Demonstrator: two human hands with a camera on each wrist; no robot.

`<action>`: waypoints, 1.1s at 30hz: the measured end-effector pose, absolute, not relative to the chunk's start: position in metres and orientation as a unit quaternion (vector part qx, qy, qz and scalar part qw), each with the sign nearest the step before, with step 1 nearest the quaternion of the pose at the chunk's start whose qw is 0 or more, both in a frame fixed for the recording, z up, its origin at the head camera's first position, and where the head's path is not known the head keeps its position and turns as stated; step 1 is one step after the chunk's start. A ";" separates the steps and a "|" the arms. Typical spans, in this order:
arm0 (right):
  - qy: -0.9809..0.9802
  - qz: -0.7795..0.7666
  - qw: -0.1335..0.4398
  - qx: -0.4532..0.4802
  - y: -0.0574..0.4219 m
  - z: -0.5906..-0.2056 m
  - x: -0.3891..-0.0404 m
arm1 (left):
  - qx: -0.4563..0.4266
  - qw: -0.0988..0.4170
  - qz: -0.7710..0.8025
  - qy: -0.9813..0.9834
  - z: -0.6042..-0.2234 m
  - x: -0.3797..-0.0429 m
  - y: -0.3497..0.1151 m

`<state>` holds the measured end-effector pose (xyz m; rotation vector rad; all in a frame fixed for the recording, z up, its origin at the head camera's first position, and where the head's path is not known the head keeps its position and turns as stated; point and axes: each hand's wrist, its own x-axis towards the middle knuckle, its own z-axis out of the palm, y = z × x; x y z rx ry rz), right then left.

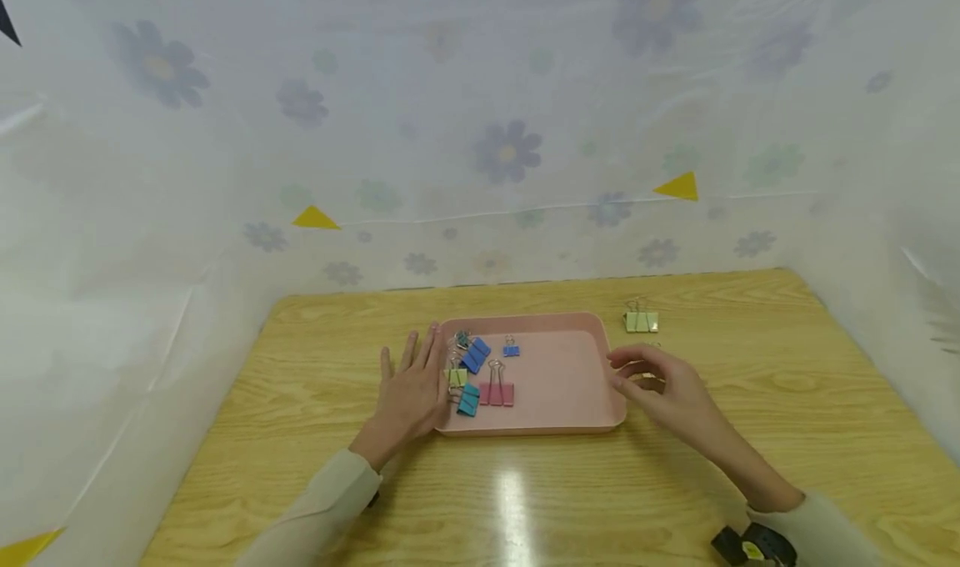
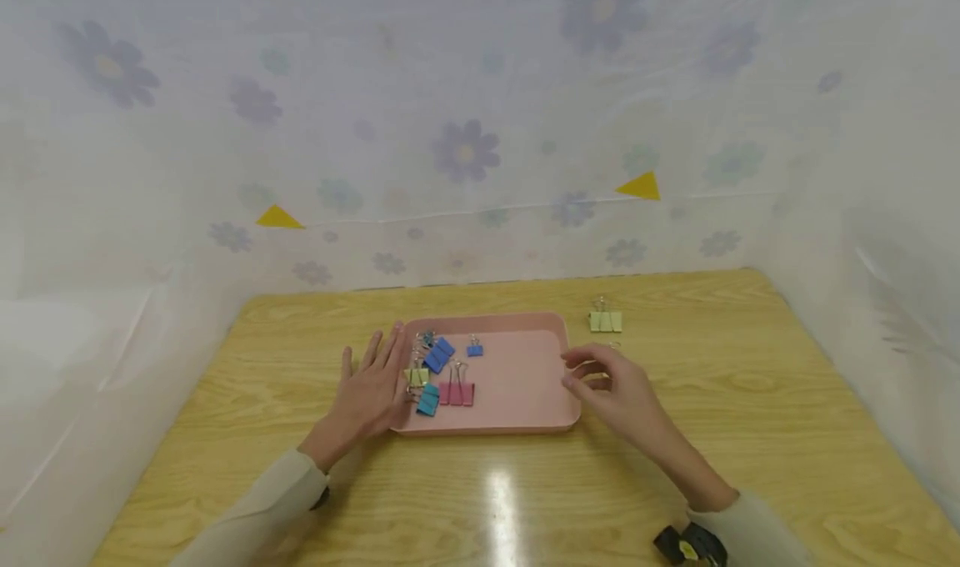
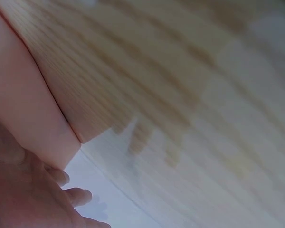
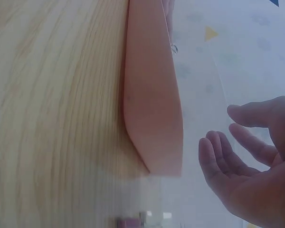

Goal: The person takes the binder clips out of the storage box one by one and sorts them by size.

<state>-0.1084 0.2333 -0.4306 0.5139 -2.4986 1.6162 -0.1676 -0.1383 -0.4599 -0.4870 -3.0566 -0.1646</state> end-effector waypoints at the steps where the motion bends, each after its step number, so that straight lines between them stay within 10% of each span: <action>1: -0.825 0.535 0.063 0.173 0.229 -0.431 -0.110 | -0.158 0.021 -0.053 -0.986 -0.460 -0.168 -0.139; 33: -0.835 0.528 -0.038 0.151 0.123 -0.456 -0.158 | -0.161 0.026 -0.047 -0.986 -0.462 -0.169 -0.140</action>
